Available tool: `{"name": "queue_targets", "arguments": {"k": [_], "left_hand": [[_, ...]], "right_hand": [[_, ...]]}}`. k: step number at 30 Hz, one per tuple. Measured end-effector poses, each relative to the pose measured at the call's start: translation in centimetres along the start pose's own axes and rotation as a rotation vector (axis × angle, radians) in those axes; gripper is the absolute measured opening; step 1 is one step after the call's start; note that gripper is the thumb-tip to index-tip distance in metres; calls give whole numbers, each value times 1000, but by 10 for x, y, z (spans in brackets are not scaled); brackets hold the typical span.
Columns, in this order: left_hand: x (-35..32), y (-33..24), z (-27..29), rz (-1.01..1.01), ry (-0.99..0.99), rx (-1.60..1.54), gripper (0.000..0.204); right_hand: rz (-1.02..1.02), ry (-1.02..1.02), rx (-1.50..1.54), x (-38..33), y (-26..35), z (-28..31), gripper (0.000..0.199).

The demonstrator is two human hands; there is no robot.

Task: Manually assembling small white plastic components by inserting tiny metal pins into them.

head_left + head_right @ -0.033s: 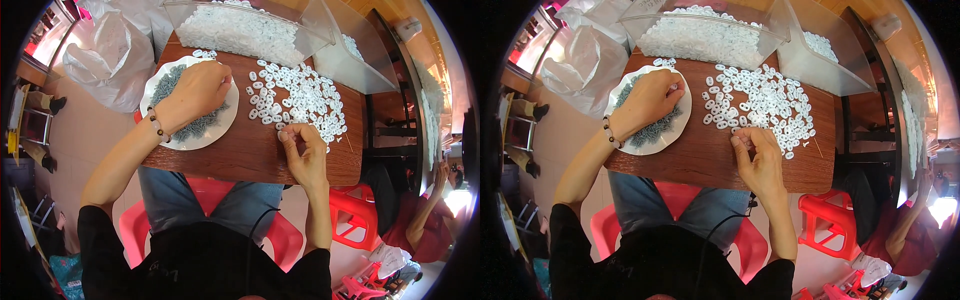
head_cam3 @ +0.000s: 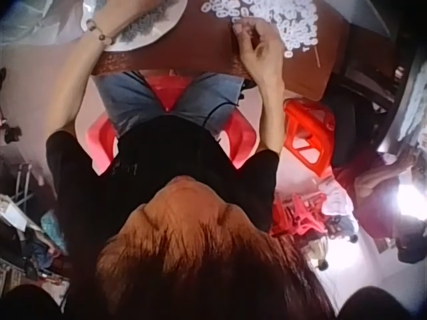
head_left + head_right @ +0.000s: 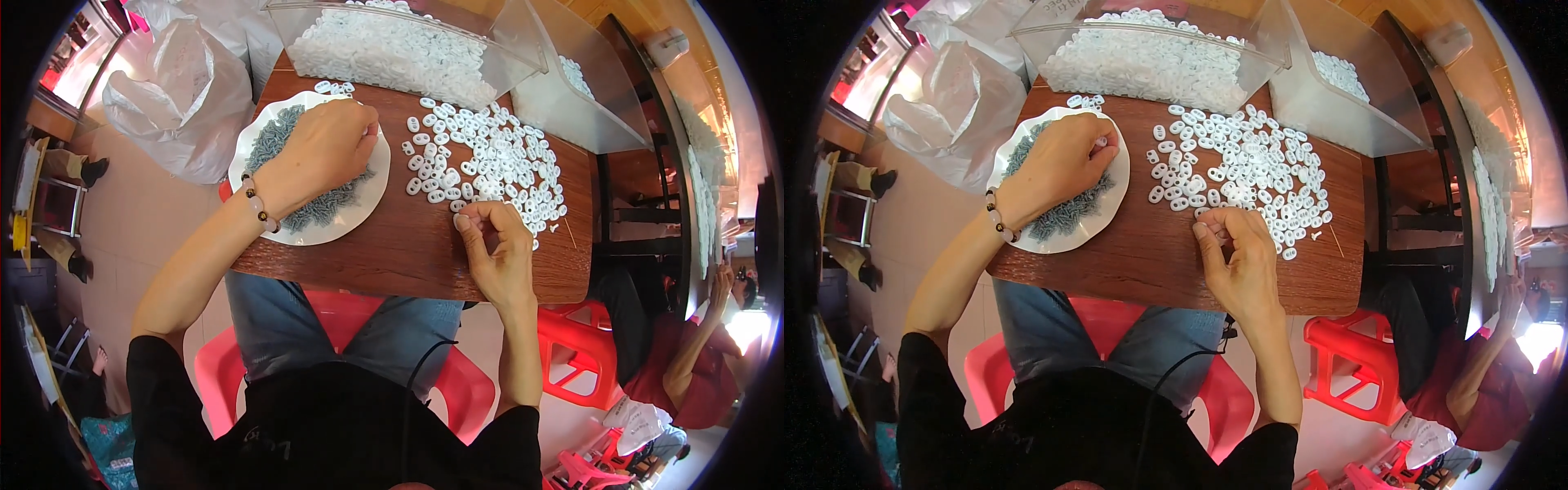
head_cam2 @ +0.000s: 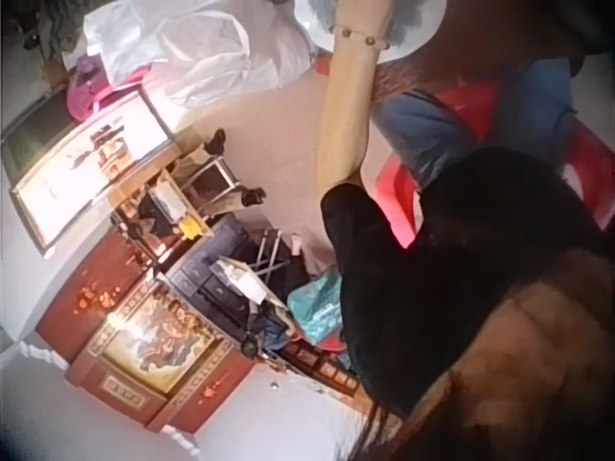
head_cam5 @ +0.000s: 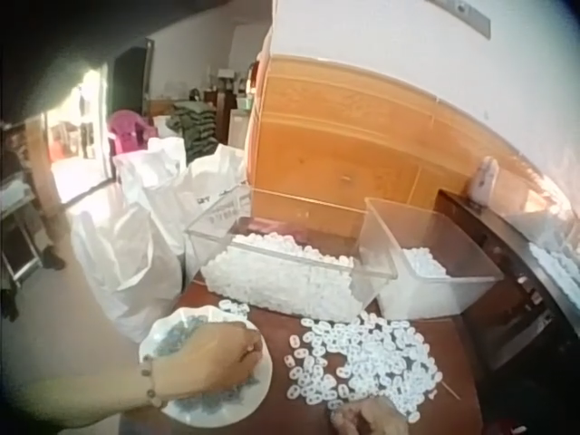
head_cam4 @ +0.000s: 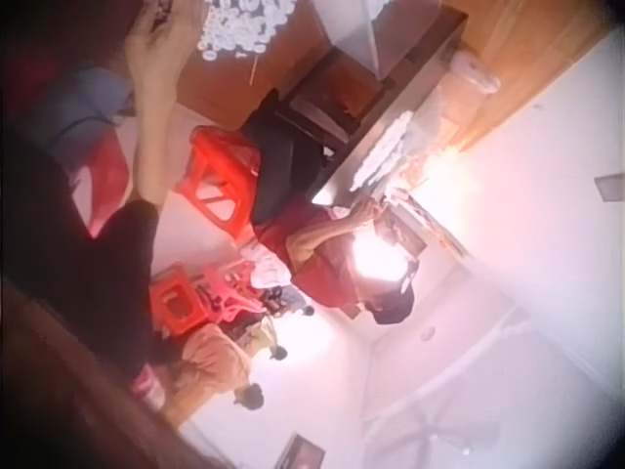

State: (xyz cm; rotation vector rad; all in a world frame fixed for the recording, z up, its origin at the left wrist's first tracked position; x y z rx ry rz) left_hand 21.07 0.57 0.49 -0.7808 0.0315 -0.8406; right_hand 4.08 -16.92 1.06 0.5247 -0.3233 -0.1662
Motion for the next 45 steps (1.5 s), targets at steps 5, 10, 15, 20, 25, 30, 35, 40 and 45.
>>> {"name": "queue_targets", "arguments": {"k": [5,10,15,20,25,30,35,40,45], "left_hand": [[1,1,-3,48,39,13,14],[-2,3,0,-2,12,25,15],[1,2,-6,-20,13,162,16],[1,-6,-9,-102,36,316,15],[0,3,-6,-66,-1,230,17],[-2,-14,20,129,74,-332,11],[-24,-26,8,626,376,-1179,15],[-39,-42,-5,681,459,-1329,13],[-52,-49,-21,699,495,-1373,13]], "right_hand": [[-3,13,19,0,2,0,9],[3,15,42,1,6,0,9],[16,24,40,3,9,-1,9],[29,34,35,3,10,-2,10],[27,37,40,3,11,-1,9],[-21,19,168,7,10,-4,10],[122,18,206,17,39,-4,17],[150,-20,264,11,55,-2,20],[201,-51,216,-4,50,0,24]]}}
Point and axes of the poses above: each hand's wrist, its own x-axis towards the middle knuckle, its own z-axis out of the back of the hand, y = z × x, the point moved 4 cm from there along x, towards the middle knuckle, and after that the axes turned 12 degrees about -x, right-handed, at the moved point
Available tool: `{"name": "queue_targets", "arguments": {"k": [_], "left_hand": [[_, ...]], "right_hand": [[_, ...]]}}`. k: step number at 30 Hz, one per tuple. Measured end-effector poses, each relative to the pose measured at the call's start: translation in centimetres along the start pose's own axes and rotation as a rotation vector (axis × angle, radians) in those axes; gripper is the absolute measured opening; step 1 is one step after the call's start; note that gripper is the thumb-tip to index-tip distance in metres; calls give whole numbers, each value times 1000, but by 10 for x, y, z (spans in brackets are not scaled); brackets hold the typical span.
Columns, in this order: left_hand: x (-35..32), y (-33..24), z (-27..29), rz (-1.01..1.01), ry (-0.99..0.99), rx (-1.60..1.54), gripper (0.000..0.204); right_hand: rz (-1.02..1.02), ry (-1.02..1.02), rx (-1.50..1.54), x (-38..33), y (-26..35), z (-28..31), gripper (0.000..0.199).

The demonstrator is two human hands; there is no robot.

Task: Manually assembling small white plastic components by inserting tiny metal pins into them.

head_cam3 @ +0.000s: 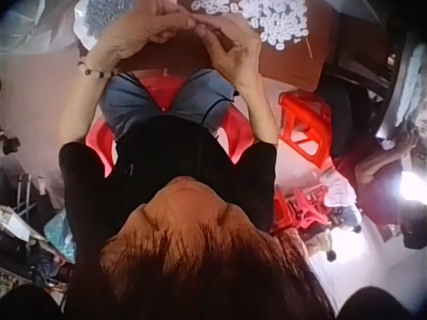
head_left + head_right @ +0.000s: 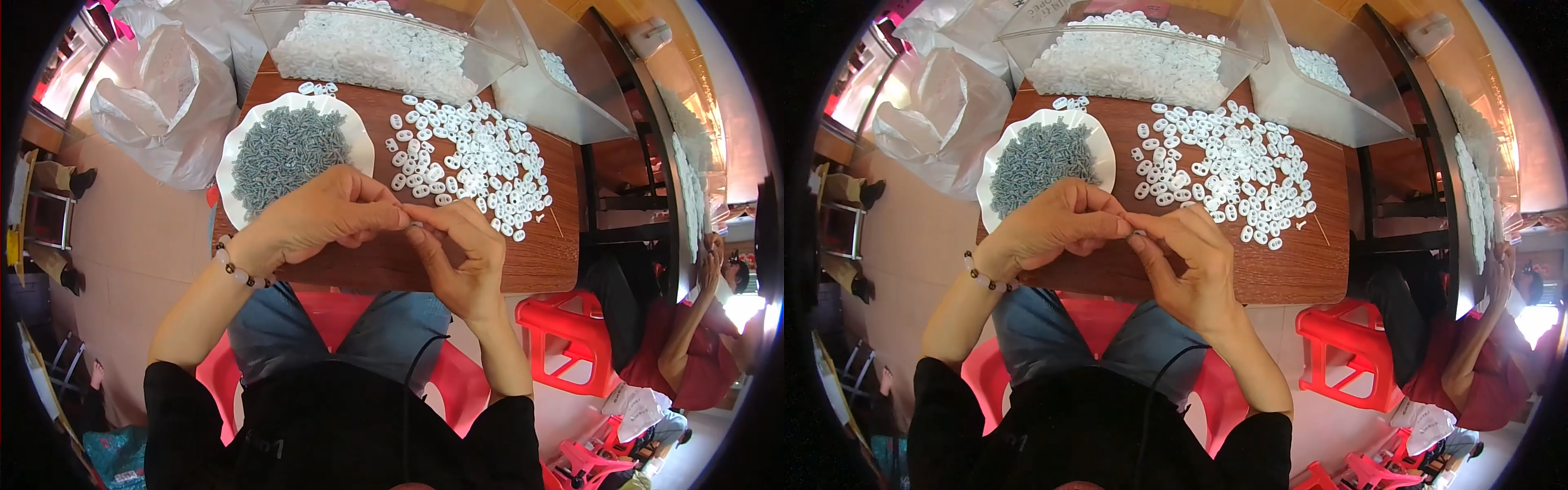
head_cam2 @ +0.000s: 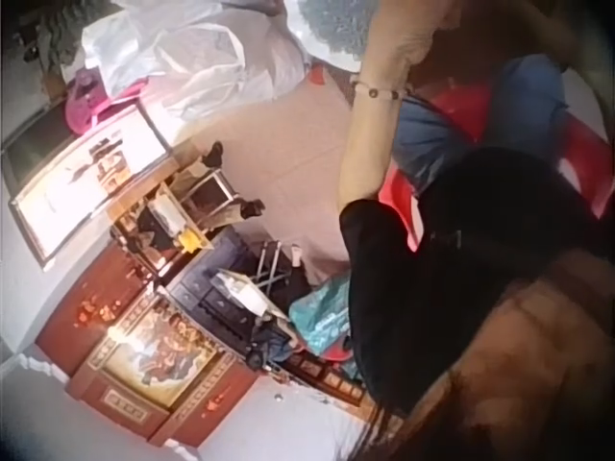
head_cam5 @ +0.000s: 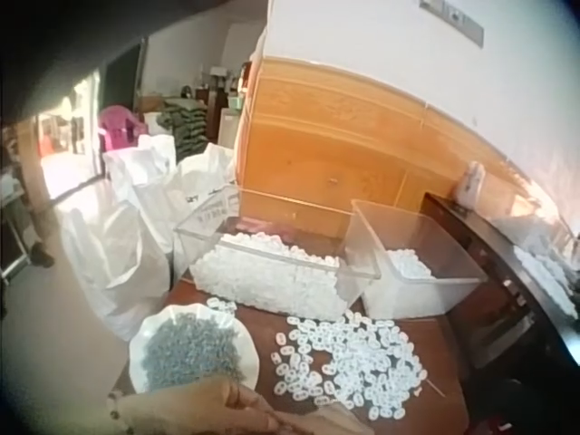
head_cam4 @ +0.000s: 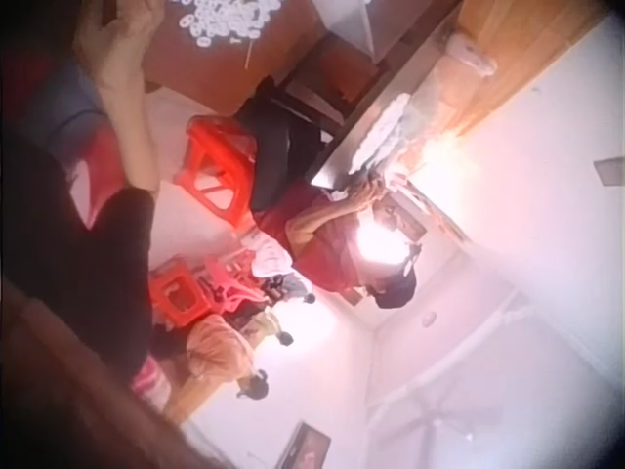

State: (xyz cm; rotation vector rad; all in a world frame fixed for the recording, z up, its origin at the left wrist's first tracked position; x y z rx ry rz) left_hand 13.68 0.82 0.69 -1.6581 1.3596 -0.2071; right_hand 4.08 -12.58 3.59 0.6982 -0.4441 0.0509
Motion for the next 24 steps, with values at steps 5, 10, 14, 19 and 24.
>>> {"name": "queue_targets", "arguments": {"k": [5,10,14,19,24], "left_hand": [[3,22,-11,-52,-4,-136,18],[9,37,-22,-113,-130,-171,21],[9,42,-29,-158,-127,-205,20],[10,50,-28,-179,-142,-240,19],[11,54,-27,-224,-157,-197,20]], "right_hand": [[-12,-108,-58,-12,-5,9,22],[-29,-147,-134,-18,-10,15,15],[-28,-164,-121,-21,-16,17,15],[-113,-108,-34,-23,-19,12,11],[-233,-32,94,-28,-28,5,8]]}}
Point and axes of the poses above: each hand's wrist, its own x-axis towards the middle knuckle, its own z-axis out of the back of the hand, y = z × x, the point moved 4 cm from there along x, towards the middle knuckle, and after that the axes turned 12 degrees about -x, right-handed, at the moved point
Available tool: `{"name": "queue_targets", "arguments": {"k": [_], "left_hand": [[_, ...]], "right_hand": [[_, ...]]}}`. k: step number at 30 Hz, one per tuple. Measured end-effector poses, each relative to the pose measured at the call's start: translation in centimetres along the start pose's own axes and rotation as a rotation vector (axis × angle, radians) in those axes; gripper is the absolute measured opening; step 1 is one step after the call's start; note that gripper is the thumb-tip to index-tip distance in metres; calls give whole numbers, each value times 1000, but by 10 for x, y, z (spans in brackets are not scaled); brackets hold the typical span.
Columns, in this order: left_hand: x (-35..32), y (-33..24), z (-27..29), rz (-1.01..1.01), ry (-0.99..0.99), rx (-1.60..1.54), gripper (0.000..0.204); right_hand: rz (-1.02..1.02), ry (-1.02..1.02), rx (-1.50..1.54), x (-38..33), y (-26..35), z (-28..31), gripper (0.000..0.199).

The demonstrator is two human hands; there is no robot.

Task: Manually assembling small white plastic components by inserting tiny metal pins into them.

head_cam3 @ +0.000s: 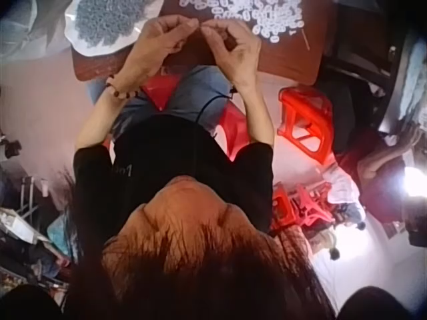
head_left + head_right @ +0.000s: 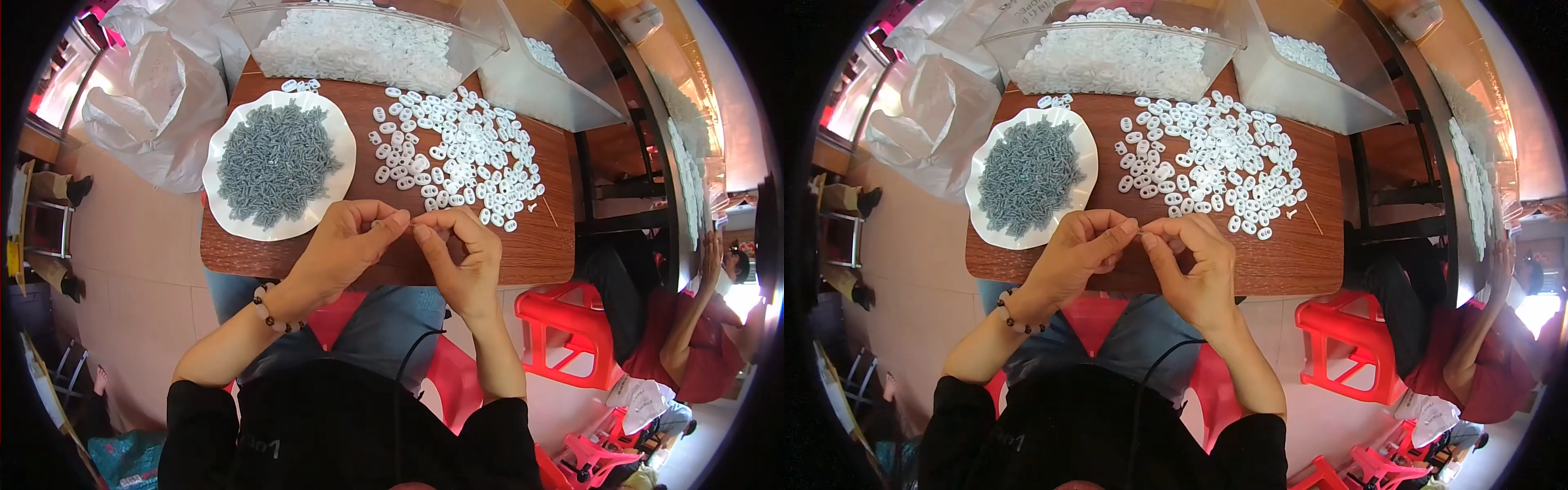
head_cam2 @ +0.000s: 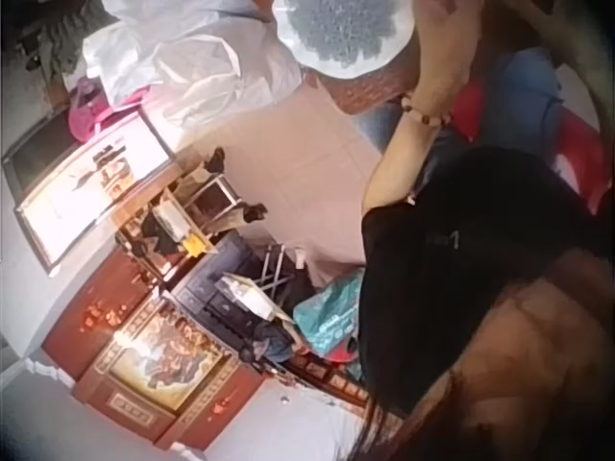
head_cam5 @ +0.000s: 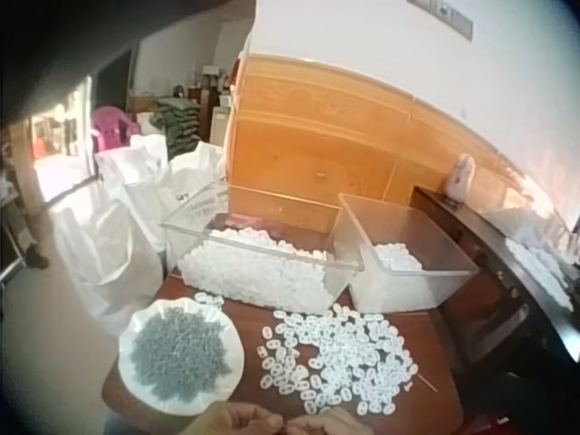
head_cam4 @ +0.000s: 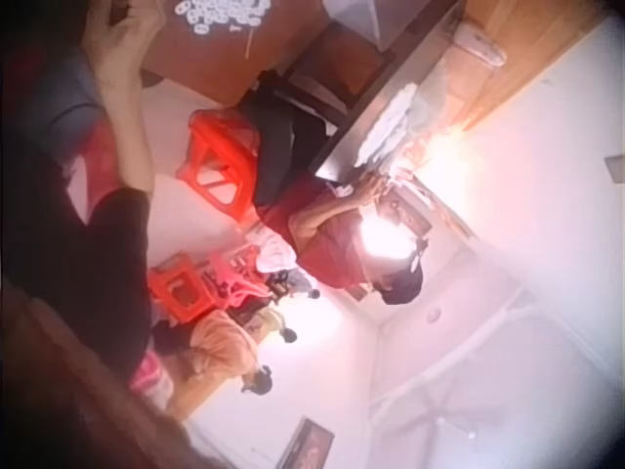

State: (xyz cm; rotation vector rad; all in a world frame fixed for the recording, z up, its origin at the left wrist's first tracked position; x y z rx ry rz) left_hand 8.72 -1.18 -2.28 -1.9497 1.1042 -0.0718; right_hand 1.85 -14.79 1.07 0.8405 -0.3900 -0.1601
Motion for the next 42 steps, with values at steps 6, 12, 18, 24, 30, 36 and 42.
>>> {"name": "queue_targets", "arguments": {"k": [6,12,18,24,30,36,42], "left_hand": [[-4,-6,-3,-223,-100,115,19],[-4,1,1,-491,-157,309,13],[-14,-9,-7,-839,-179,507,5],[-19,-10,-12,-945,-196,606,9],[-23,-10,-8,-1139,-157,739,18],[-24,-11,-8,-1270,-105,864,21],[-22,-2,-14,-947,-235,667,8]], "right_hand": [[-218,62,207,-3,-9,-6,8],[-209,45,225,-3,-5,-9,7],[-287,143,400,-3,-3,-10,8],[-414,167,591,-6,-4,-12,9],[-482,229,794,-9,-10,-17,11],[-448,225,780,-9,-7,-18,11],[-403,171,575,-11,-2,-21,6]]}}
Point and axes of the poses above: each hand's wrist, its own x-axis towards the middle knuckle, its own z-axis out of the back of the hand, y = z × x, the point moved 4 cm from there along x, towards the middle knuckle, and after that the axes turned 12 degrees about -x, right-handed, at the moved point
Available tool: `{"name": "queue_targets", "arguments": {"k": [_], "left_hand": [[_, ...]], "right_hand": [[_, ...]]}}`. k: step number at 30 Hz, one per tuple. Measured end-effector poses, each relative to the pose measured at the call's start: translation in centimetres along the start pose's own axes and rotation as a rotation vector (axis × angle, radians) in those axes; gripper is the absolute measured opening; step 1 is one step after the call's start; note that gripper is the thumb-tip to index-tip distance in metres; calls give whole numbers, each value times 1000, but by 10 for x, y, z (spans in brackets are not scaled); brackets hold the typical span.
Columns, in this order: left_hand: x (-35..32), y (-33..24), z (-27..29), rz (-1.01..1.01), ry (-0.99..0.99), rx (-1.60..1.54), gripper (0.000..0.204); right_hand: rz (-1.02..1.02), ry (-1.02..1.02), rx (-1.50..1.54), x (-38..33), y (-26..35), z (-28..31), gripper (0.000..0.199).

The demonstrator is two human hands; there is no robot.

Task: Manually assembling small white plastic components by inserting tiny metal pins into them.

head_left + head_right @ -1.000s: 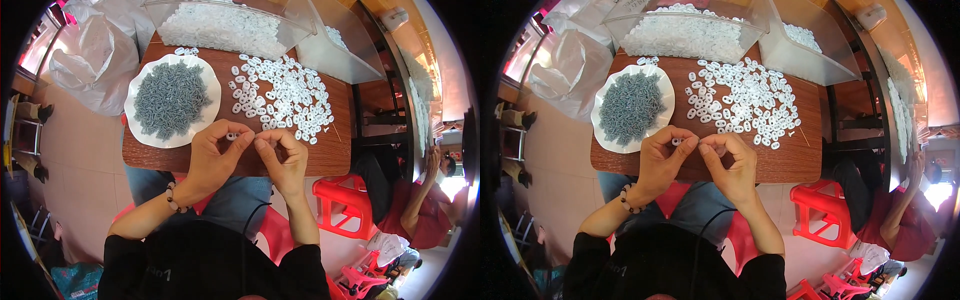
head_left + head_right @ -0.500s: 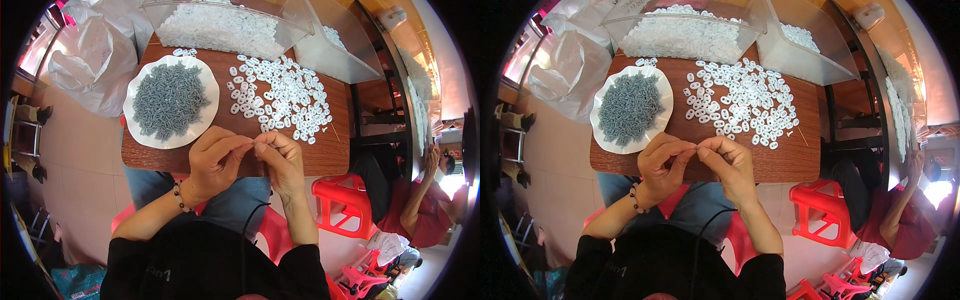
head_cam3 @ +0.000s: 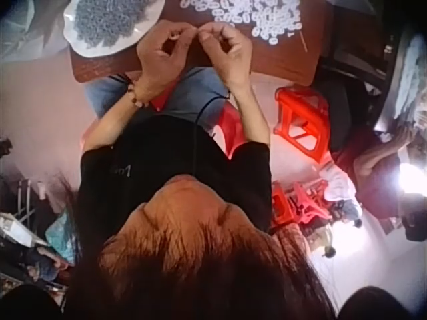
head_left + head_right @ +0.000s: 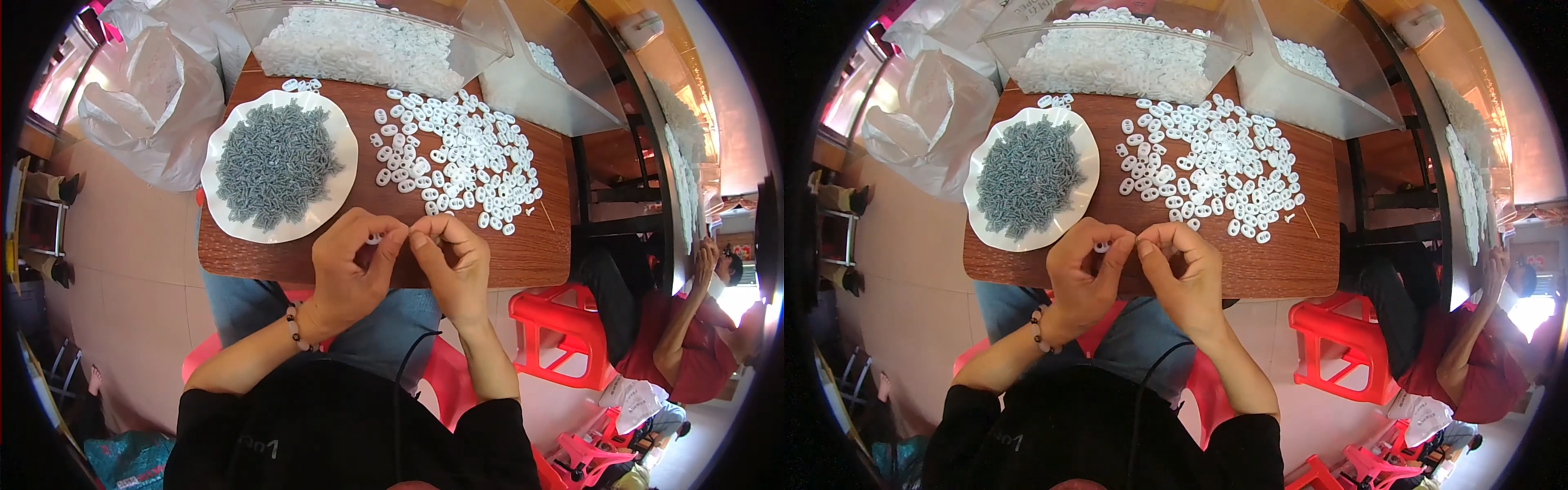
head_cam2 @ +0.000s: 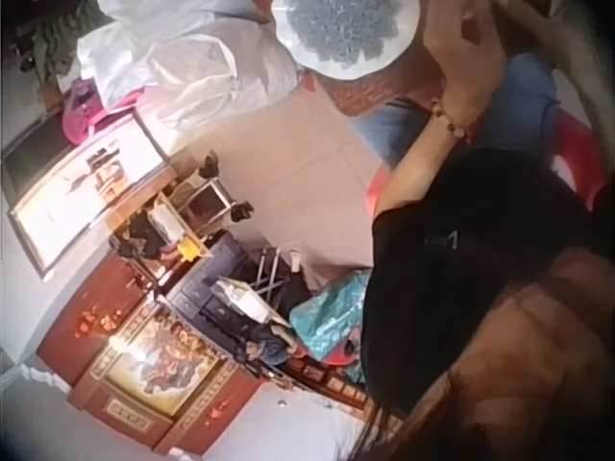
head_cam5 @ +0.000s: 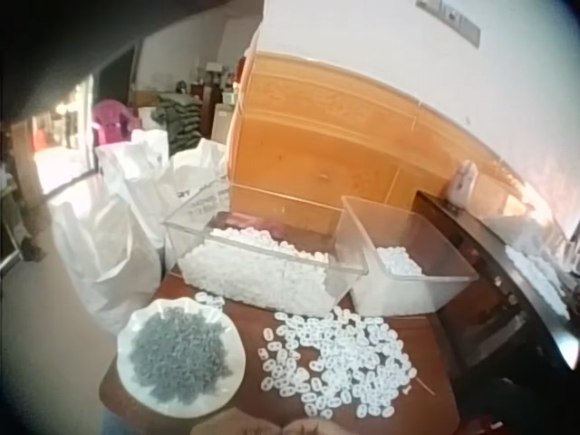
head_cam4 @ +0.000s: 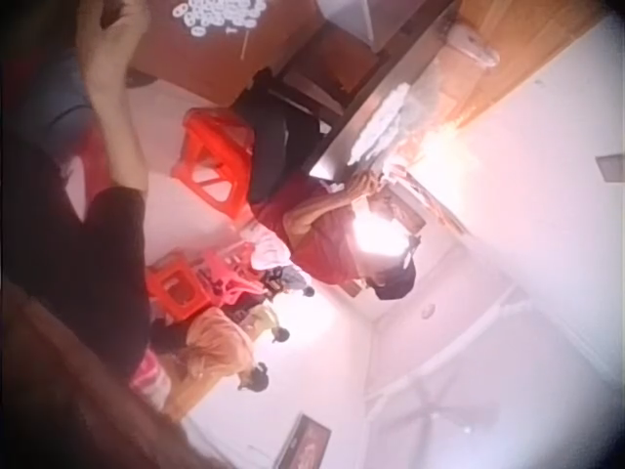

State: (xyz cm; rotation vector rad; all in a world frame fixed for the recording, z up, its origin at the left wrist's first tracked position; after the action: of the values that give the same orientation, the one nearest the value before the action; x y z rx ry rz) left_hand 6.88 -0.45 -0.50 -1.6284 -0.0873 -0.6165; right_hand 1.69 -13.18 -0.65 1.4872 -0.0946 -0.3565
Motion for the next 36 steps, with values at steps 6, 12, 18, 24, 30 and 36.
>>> {"name": "queue_targets", "arguments": {"k": [6,12,18,24,30,36], "left_hand": [[-9,20,-5,792,-128,-600,17],[-9,23,2,709,-276,-742,19],[-20,24,1,813,-121,-609,19],[-20,28,5,821,-135,-641,20],[-20,29,6,862,-130,-686,20],[-19,25,6,847,-69,-613,20]], "right_hand": [[394,-157,-590,3,14,2,5],[571,-230,-1019,10,10,-1,12],[616,-256,-1194,15,4,-7,14],[625,-318,-1102,16,1,-2,15],[665,-357,-1083,16,4,2,13],[113,-151,-487,14,-7,24,7]]}}
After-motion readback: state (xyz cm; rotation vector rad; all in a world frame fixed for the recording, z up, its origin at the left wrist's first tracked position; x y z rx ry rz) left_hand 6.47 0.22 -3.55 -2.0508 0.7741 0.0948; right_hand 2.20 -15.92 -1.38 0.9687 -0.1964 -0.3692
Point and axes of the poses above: each hand's wrist, its own x-axis towards the middle knuckle, its own z-axis out of the back of the hand, y = z × x, the point moved 4 cm from there along x, towards the middle knuckle, and after that the axes turned 12 degrees about -x, right-handed, at the moved point
